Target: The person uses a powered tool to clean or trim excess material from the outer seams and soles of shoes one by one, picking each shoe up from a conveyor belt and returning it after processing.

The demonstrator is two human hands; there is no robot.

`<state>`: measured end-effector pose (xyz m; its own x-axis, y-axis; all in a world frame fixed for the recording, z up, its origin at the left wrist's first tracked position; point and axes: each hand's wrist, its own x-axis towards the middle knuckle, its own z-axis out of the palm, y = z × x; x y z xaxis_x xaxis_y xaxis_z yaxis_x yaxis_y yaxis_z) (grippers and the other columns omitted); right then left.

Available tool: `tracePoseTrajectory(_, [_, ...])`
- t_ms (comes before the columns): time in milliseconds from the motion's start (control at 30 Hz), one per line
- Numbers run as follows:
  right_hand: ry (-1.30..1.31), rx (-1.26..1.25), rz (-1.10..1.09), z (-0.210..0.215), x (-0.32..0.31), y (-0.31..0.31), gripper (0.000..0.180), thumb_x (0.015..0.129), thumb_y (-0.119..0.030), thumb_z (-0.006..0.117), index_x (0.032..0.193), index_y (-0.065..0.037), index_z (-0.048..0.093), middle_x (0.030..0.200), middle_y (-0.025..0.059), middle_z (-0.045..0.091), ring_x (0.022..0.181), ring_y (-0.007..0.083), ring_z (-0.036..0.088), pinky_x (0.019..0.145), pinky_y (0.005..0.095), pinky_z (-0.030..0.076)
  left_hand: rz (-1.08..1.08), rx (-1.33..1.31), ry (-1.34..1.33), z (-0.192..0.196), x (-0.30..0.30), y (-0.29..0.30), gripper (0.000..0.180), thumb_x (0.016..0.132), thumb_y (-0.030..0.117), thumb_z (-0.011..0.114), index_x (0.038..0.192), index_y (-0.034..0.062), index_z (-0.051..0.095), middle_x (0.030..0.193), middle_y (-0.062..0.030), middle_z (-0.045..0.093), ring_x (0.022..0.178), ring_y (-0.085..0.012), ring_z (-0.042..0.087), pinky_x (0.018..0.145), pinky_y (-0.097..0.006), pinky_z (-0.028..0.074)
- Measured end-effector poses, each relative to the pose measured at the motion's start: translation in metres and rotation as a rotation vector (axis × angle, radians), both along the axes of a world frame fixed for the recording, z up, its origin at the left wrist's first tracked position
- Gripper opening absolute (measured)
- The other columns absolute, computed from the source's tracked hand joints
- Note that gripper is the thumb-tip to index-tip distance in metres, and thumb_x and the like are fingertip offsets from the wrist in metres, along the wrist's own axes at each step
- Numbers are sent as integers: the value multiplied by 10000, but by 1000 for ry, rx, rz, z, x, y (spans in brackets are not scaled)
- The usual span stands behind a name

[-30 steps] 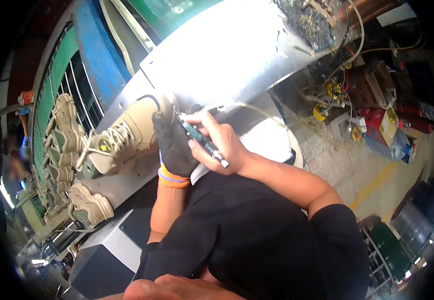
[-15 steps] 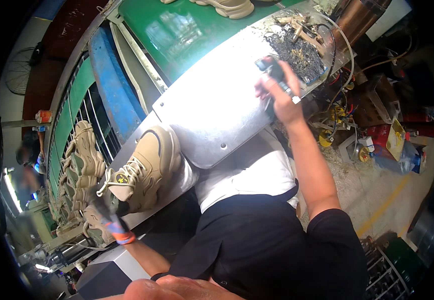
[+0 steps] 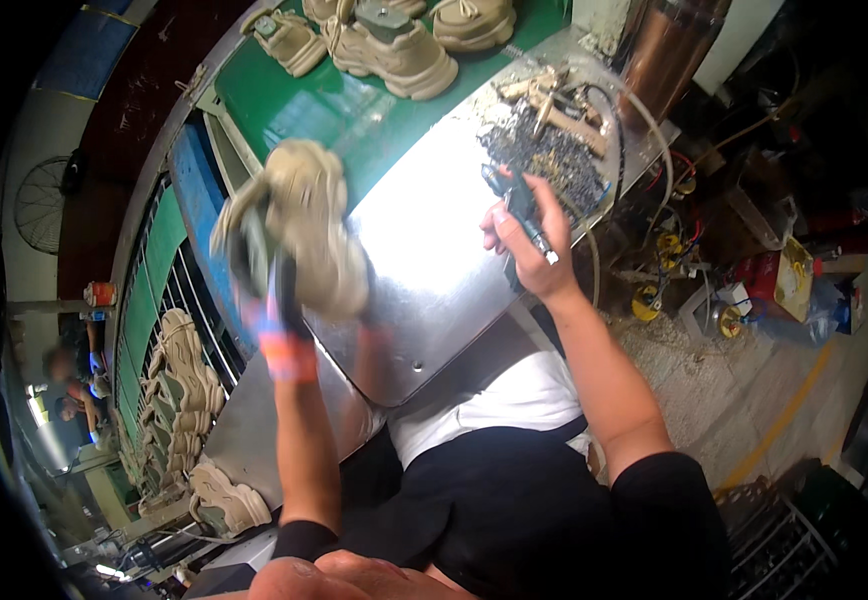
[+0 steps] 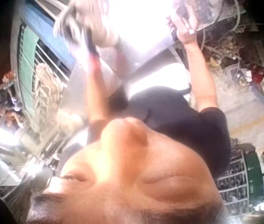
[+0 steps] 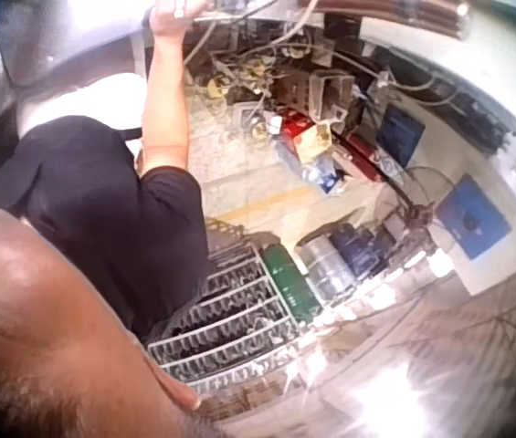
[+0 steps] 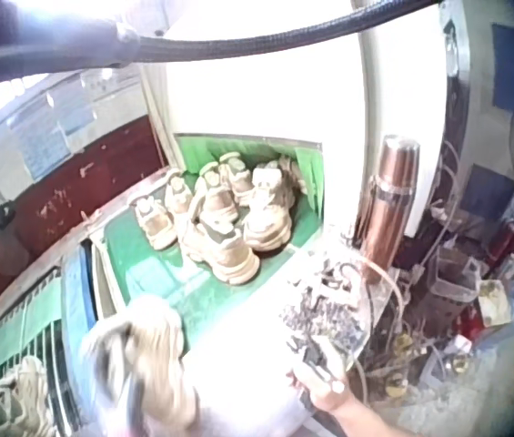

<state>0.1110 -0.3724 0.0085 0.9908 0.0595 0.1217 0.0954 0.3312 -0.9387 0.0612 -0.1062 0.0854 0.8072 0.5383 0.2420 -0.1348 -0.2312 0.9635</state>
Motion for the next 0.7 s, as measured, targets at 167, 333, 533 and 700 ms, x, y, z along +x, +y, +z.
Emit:
tracePoseTrajectory(167, [50,41,105,7,3,27,465,911,-160,578,1318,16,440,842,98,634,666,132,605,569,252,479,-10,455,94,-33,194,53,961,783,476,719,1494,21,261,1533,-222,280,1425,-346,263,1179,-371,214])
tracePoseTrajectory(333, [15,24,-6,-5,4,12,500,916,-178,584,1340,25,414,831,84,631,647,126,591,563,243,472,-246,489,182,-66,164,43,1005,755,516,719,1494,19,253,1529,-225,278,1419,-347,272,1176,-404,230])
tracePoseTrajectory(533, [29,-19,0,4,-3,23,508,914,-159,544,1357,22,374,772,68,593,628,127,547,557,245,447,847,812,28,-74,-97,247,816,752,301,803,1394,-7,403,1361,-210,480,1272,-316,456,1075,-395,377])
tracePoseTrajectory(700, [-18,0,23,-8,3,17,542,902,-149,549,1370,40,351,779,89,590,626,144,546,574,260,456,1169,682,345,-115,-248,408,918,704,320,852,1441,37,384,1470,-192,399,1318,-301,424,1116,-379,327])
